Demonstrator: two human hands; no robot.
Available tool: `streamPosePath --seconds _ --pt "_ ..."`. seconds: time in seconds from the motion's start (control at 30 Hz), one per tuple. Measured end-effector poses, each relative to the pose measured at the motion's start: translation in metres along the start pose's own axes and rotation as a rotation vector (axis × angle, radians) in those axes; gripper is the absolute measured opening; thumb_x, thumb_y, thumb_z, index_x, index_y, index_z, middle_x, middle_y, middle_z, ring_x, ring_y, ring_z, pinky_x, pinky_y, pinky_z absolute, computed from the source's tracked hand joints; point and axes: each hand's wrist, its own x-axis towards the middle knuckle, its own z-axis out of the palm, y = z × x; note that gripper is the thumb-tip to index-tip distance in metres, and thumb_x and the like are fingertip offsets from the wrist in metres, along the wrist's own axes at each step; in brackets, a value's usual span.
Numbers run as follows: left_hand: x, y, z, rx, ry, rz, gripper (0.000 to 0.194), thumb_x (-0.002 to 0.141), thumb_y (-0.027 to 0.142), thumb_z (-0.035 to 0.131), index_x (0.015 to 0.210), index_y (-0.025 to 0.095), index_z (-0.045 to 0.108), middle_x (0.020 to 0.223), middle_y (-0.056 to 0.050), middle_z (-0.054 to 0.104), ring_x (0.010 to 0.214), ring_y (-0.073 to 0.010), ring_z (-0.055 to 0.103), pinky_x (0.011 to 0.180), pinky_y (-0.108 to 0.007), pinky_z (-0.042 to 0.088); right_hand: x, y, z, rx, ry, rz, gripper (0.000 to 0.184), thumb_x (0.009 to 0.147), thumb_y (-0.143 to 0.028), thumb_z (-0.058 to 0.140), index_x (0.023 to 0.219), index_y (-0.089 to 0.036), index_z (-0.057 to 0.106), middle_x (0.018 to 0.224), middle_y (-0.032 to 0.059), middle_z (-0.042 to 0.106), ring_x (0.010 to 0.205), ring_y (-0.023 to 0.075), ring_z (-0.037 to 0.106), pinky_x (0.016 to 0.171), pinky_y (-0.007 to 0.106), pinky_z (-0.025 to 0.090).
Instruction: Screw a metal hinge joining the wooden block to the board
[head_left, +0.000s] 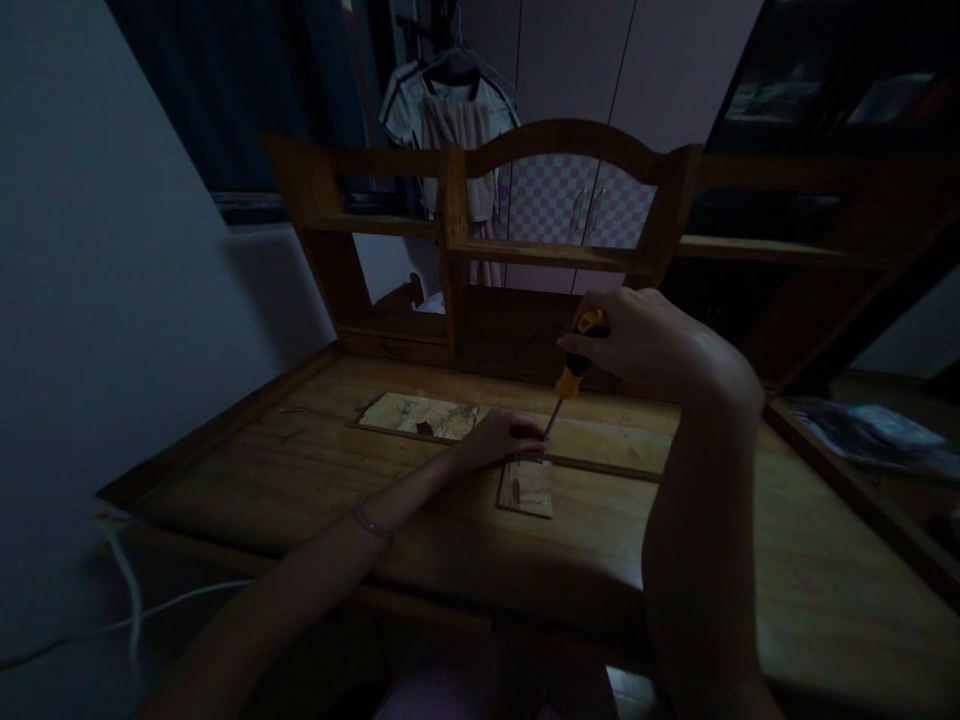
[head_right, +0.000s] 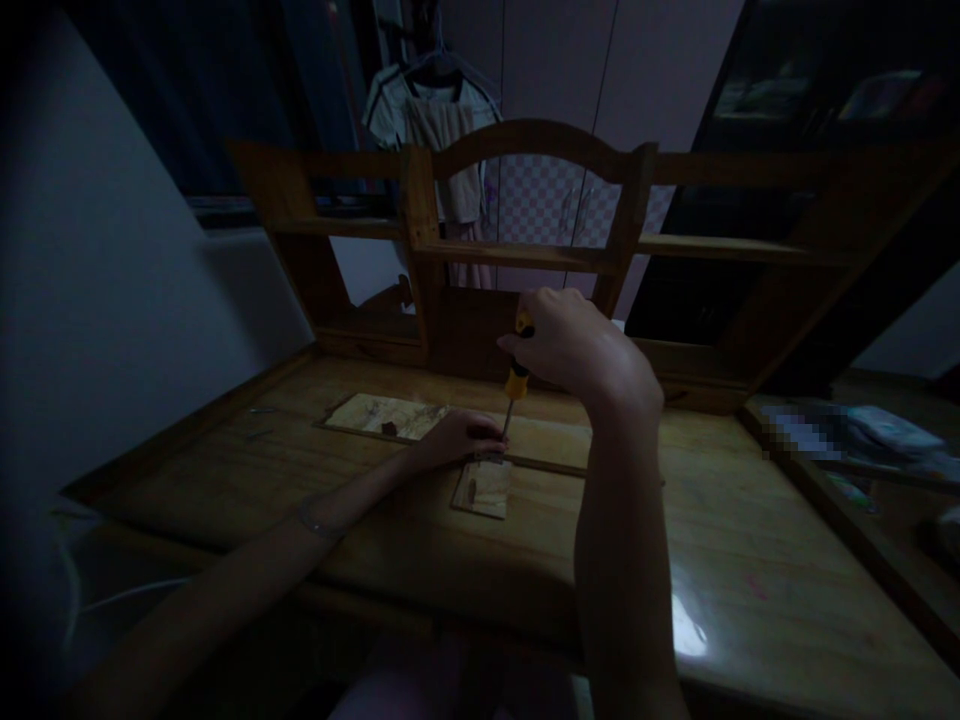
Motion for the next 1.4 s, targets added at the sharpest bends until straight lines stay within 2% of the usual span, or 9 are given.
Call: streamPosePath --seconds 0.17,0.33,0.47,0.63,0.77,0.93,1.23,1.4 --pt "0.000 0.001 -0.001 0.011 -0.026 0.000 0.020 0.080 0.033 0.073 0.091 0.016 0.075 0.090 -0.004 0.075 0.083 -0.0163 0.068 0.076 -0.023 0.049 0.005 0.000 0.003 0.023 -0.010 -0.006 0.033 0.084 -0.048 0.059 0.093 -0.016 0.067 0.081 0.0082 0.068 0.075 0.0214 0.062 0.060 0.029 0.040" --pt "0.000 0.002 -0.003 0.027 0.024 0.083 0.020 0.077 0.033 0.076 0.085 0.015 0.073 0.095 -0.006 0.069 0.086 -0.0160 0.065 0.080 -0.025 0.048 0.012 -0.002 0.012 0.007 0.002 -0.070 0.031 0.086 -0.045 0.056 0.094 -0.016 0.066 0.087 0.0100 0.069 0.080 0.0231 0.063 0.067 0.031 0.041" --pt "0.000 -0.003 -0.003 0.017 0.030 0.137 0.021 0.077 0.034 0.076 0.082 0.014 0.073 0.096 -0.008 0.066 0.088 -0.0168 0.064 0.080 -0.026 0.048 0.012 -0.008 0.014 0.061 -0.036 -0.097 0.031 0.086 -0.043 0.053 0.097 -0.017 0.064 0.094 0.0113 0.069 0.085 0.0252 0.063 0.071 0.032 0.043" --pt "0.000 -0.008 -0.002 0.005 0.019 0.125 0.021 0.078 0.036 0.075 0.083 0.015 0.073 0.097 -0.007 0.066 0.089 -0.0167 0.064 0.080 -0.025 0.048 0.014 -0.012 0.016 0.069 -0.042 -0.091 0.030 0.087 -0.040 0.049 0.100 -0.017 0.063 0.096 0.0122 0.068 0.090 0.0268 0.063 0.075 0.034 0.043" --pt "-0.001 -0.006 -0.003 0.022 0.009 0.111 0.021 0.078 0.036 0.075 0.085 0.016 0.073 0.097 -0.006 0.067 0.090 -0.0171 0.064 0.081 -0.026 0.047 0.016 -0.010 0.019 0.035 -0.019 -0.069 0.032 0.089 -0.042 0.046 0.100 -0.017 0.061 0.095 0.0132 0.068 0.089 0.0276 0.063 0.074 0.035 0.042" --pt "-0.001 -0.001 -0.005 0.016 -0.008 0.119 0.020 0.079 0.034 0.074 0.086 0.015 0.072 0.095 -0.006 0.067 0.089 -0.0163 0.063 0.081 -0.025 0.046 0.014 -0.010 0.018 0.044 -0.051 -0.055 0.036 0.086 -0.047 0.050 0.104 -0.016 0.059 0.095 0.0137 0.067 0.085 0.0273 0.062 0.070 0.035 0.042" --pt "-0.002 0.002 -0.007 -0.001 -0.066 0.097 0.023 0.077 0.035 0.076 0.089 0.015 0.072 0.097 -0.007 0.066 0.091 -0.0172 0.063 0.083 -0.026 0.047 0.012 -0.012 0.018 0.044 -0.054 -0.063 0.032 0.087 -0.042 0.050 0.103 -0.017 0.060 0.097 0.0137 0.067 0.088 0.0270 0.062 0.071 0.033 0.042" --pt "-0.001 0.002 -0.007 0.041 -0.076 0.103 0.026 0.075 0.036 0.078 0.090 0.016 0.072 0.096 -0.006 0.066 0.093 -0.0185 0.063 0.084 -0.027 0.047 0.012 -0.010 0.016 0.095 -0.110 -0.044 0.035 0.085 -0.046 0.051 0.105 -0.018 0.060 0.098 0.0119 0.068 0.084 0.0252 0.063 0.067 0.031 0.043"
